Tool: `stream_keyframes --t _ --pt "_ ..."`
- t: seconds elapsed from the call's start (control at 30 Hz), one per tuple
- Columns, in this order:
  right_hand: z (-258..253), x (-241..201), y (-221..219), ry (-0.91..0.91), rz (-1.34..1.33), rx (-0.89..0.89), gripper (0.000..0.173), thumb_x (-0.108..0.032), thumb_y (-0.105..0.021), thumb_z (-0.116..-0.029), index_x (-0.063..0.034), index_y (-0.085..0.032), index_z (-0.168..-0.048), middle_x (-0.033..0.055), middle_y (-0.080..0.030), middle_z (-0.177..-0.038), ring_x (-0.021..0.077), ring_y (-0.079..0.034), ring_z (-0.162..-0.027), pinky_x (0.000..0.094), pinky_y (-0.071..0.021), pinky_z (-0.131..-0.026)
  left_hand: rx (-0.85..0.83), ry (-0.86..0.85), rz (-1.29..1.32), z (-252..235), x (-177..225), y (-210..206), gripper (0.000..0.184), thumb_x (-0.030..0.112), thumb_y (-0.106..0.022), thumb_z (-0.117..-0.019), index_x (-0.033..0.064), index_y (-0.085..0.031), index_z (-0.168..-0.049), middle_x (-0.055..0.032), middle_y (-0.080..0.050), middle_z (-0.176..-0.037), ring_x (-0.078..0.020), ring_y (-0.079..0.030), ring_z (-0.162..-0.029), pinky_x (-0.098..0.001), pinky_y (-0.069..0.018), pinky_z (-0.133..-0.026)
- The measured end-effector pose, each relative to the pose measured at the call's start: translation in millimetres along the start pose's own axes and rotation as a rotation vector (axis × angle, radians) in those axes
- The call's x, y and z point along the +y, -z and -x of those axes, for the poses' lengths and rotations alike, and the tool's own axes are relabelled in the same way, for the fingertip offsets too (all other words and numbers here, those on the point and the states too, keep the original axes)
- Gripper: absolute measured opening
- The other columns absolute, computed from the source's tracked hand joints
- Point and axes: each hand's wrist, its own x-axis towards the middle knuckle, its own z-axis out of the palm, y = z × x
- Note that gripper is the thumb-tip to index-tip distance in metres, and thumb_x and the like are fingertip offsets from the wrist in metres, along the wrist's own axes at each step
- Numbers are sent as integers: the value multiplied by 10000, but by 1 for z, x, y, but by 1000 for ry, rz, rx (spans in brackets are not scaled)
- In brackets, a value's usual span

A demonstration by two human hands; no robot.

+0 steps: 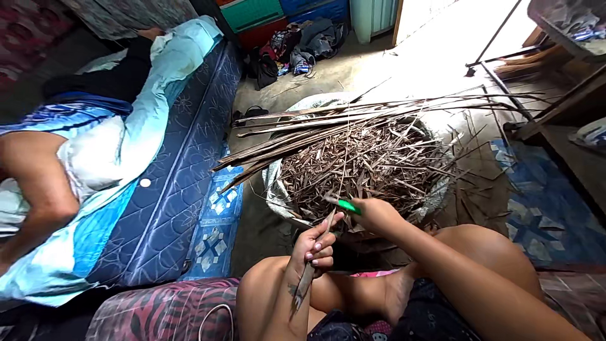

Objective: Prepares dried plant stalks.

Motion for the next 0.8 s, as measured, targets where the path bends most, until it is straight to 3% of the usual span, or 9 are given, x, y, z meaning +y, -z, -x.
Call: stream_keyframes --t 0.1,0.2,0.4,0.53,0.63,0.7,0.77,0.8 --pt "6 -6 0 -42 14 28 302 -259 -498 -1065 -47 -623 -1240 227 -701 -1123 419 -676 -1101 621 -514 -900 -37 -9 30 2 1 1 459 258 -240 -1115 71 -454 -1476 91 -419 -487 17 -387 -330 -128 -352 -338" --pt "-6 7 9 -172 -54 115 335 -297 -456 -1092 -57 -623 -1256 219 -694 -1165 410 -668 -1134 621 -514 -914 -85 23 34 2 -2 -2 470 265 -244 -1118 69 -462 -1486 82 -449 -494 17 -404 -335 -124 -364 -346" --pt "1 0 6 -41 -56 80 306 -296 -503 -1069 -54 -637 -1200 212 -703 -1068 409 -682 -1054 616 -519 -872 -132 35 40 5 1 -3 461 269 -272 -1115 81 -469 -1487 82 -457 -500 8 -421 -342 -133 -382 -351" --pt "-11 18 23 -218 -156 165 358 -339 -465 -1092 -54 -639 -1222 214 -692 -1136 396 -670 -1108 615 -509 -914 -182 98 8 17 -6 -12 449 277 -312 -1110 106 -479 -1490 86 -471 -509 2 -441 -347 -140 -398 -352" --pt "-12 28 24 -202 -366 340 361 -366 -475 -1089 -54 -645 -1149 162 -668 -981 315 -660 -939 541 -510 -837 -222 128 -4 28 -9 -6 465 293 -324 -1108 127 -457 -1521 91 -469 -522 11 -423 -353 -133 -380 -359" --pt "-10 27 17 -75 -570 477 316 -319 -489 -1086 -46 -645 -1120 67 -585 -834 179 -561 -742 396 -466 -712 -220 113 -2 34 -11 -1 462 296 -350 -1106 135 -442 -1529 90 -477 -534 11 -429 -361 -134 -388 -367" --pt "-10 23 8 55 -830 444 290 -296 -507 -1082 -43 -633 -1150 -22 -514 -750 61 -466 -600 256 -419 -586 -197 79 -35 37 -16 -1 462 295 -400 -1097 142 -455 -1529 84 -498 -529 6 -450 -361 -140 -401 -365" --pt "-9 21 4 102 -932 365 287 -299 -523 -1078 -46 -619 -1173 -39 -498 -726 42 -445 -561 229 -410 -547 -176 54 -82 38 -19 -4 459 293 -423 -1090 149 -469 -1523 85 -494 -527 8 -442 -360 -139 -392 -361"
